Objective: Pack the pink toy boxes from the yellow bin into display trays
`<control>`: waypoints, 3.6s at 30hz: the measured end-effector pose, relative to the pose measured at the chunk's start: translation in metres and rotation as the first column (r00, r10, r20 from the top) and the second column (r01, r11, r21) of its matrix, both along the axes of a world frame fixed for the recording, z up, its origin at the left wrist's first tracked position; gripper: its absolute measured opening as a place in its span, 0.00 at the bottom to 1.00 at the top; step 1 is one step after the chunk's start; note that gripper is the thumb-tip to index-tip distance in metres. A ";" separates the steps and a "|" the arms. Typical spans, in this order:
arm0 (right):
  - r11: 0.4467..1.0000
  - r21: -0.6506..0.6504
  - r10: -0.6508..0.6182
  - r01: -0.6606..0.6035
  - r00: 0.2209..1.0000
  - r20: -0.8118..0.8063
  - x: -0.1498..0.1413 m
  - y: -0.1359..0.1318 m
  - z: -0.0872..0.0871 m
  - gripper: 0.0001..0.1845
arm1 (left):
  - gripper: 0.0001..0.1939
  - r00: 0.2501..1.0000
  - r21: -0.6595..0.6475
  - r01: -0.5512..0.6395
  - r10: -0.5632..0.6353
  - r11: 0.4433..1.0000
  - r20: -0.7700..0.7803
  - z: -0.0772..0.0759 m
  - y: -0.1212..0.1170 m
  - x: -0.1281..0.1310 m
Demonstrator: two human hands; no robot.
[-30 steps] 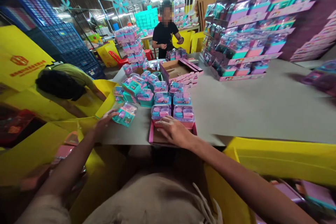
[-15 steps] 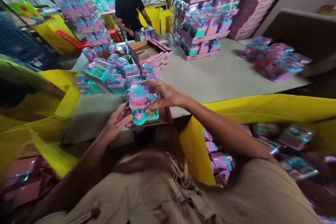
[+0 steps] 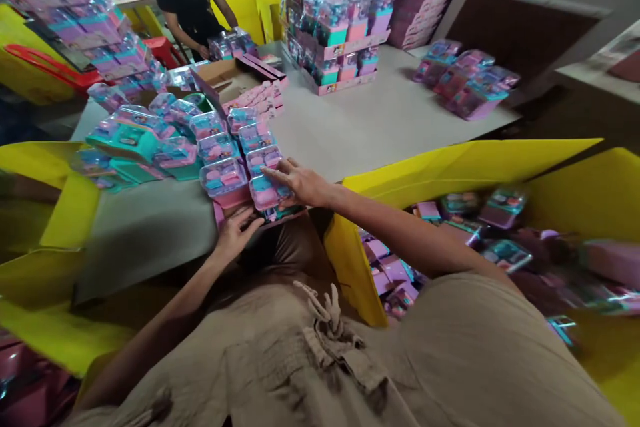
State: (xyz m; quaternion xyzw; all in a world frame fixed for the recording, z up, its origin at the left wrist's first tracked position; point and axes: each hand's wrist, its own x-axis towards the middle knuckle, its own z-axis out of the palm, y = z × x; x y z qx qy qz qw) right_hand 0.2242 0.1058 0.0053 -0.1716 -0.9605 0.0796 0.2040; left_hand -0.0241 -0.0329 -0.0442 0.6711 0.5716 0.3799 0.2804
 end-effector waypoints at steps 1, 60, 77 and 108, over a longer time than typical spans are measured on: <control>0.999 0.037 -0.018 0.017 1.000 0.019 0.001 -0.003 0.000 0.53 | 0.16 0.999 0.013 0.009 -0.008 1.000 -0.033 0.000 0.000 -0.001; 0.943 -0.235 0.228 -0.237 0.971 -0.066 -0.102 -0.007 0.057 0.53 | 0.18 0.918 -0.036 -0.394 0.395 0.919 0.033 -0.029 -0.045 -0.060; 0.990 0.138 0.003 -0.037 0.971 0.239 -0.117 -0.026 0.054 0.49 | 0.32 0.886 0.005 -0.441 0.434 0.898 0.163 -0.003 -0.044 -0.072; 0.999 0.031 0.023 -0.024 1.000 0.019 -0.003 0.020 0.005 0.46 | 0.36 0.779 0.282 0.237 -0.008 0.930 -0.627 0.078 0.001 -0.089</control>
